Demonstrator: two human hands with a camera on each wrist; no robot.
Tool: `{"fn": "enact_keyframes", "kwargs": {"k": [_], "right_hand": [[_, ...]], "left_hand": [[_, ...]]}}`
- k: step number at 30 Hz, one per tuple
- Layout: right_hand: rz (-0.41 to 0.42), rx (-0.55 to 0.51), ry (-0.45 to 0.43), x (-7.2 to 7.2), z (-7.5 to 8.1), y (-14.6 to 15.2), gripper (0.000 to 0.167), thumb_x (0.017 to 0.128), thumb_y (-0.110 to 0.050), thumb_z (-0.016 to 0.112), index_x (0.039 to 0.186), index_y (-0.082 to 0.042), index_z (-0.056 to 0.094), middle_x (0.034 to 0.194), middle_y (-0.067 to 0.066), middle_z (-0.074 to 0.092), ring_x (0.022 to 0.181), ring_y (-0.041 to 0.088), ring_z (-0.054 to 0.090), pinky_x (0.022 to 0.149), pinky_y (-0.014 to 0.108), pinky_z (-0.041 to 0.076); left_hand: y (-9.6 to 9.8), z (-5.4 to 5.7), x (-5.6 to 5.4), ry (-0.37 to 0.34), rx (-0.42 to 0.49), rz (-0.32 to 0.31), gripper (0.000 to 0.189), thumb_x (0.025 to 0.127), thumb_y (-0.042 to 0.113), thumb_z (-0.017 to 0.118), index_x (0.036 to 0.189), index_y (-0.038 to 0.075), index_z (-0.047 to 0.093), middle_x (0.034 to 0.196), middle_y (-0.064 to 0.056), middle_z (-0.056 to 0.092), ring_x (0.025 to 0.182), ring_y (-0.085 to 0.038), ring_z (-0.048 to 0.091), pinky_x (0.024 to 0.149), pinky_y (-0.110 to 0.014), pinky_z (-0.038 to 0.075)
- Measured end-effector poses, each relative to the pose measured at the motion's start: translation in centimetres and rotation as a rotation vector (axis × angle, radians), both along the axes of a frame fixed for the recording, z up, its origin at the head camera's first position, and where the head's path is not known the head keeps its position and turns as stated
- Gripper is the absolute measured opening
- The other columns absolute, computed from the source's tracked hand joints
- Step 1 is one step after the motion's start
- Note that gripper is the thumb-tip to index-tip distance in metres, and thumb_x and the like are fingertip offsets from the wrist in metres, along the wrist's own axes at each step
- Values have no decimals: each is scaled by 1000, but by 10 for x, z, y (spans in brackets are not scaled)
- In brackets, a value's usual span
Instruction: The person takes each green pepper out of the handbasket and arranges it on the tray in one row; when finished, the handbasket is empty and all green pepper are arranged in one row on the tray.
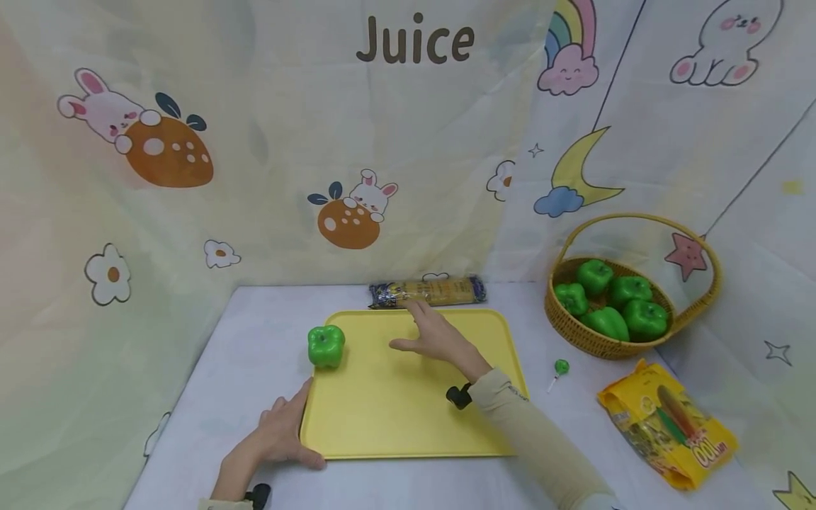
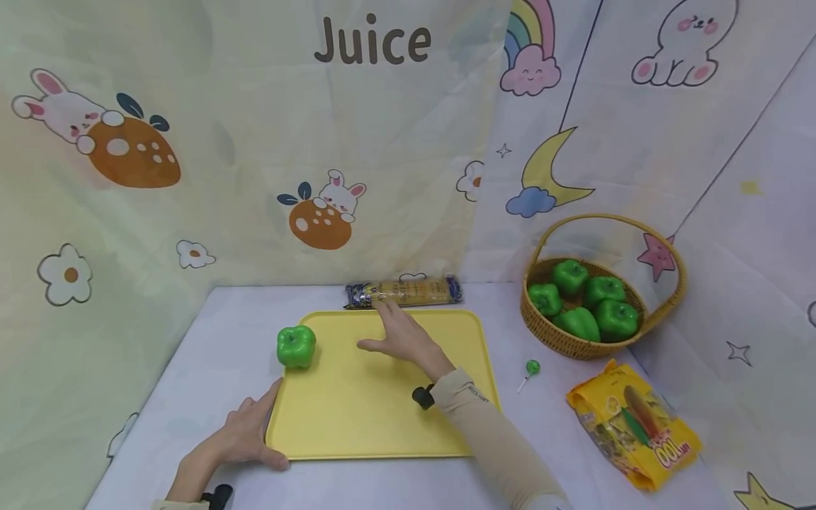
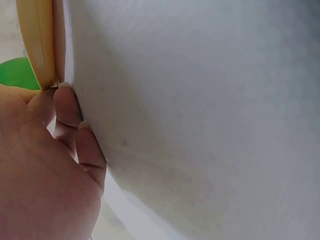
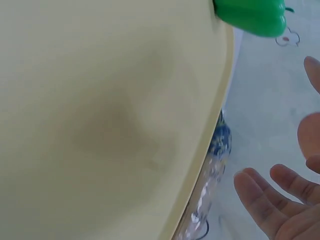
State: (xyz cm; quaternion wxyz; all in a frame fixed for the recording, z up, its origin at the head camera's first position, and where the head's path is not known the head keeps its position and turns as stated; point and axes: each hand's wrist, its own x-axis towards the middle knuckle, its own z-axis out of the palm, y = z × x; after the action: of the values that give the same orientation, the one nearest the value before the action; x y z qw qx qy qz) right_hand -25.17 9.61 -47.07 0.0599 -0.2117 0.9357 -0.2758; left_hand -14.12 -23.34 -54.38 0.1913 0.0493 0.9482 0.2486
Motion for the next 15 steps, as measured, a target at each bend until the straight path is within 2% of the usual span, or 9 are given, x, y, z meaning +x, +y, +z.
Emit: {"fn": "enact_keyframes", "kwargs": {"k": [9,12,15], "right_hand": [[-110,-10,14,-2,11,41,97,87,-62,68,157,-8,30,164,23,26,150,44,29,114,62,34],[-128,-7,39,-3,14,59,96,88,-61,67,157,-5,29,163,24,27,147,46,34,111,63,36],[-145,-9,74,-5,15,80,95,89,-59,67,156,-4,29,159,26,32,137,46,46,106,61,42]], "left_hand": [[-4,-2,0,9,6,-15,158,36,69,93,163,24,10,144,2,52,89,-17,37,75,-33,29],[-3,-3,-1,9,7,-15,158,36,68,93,163,24,10,145,2,52,90,-17,38,76,-33,29],[-1,-2,-1,6,7,-14,159,35,68,93,163,25,10,146,2,51,91,-17,38,76,-33,30]]}}
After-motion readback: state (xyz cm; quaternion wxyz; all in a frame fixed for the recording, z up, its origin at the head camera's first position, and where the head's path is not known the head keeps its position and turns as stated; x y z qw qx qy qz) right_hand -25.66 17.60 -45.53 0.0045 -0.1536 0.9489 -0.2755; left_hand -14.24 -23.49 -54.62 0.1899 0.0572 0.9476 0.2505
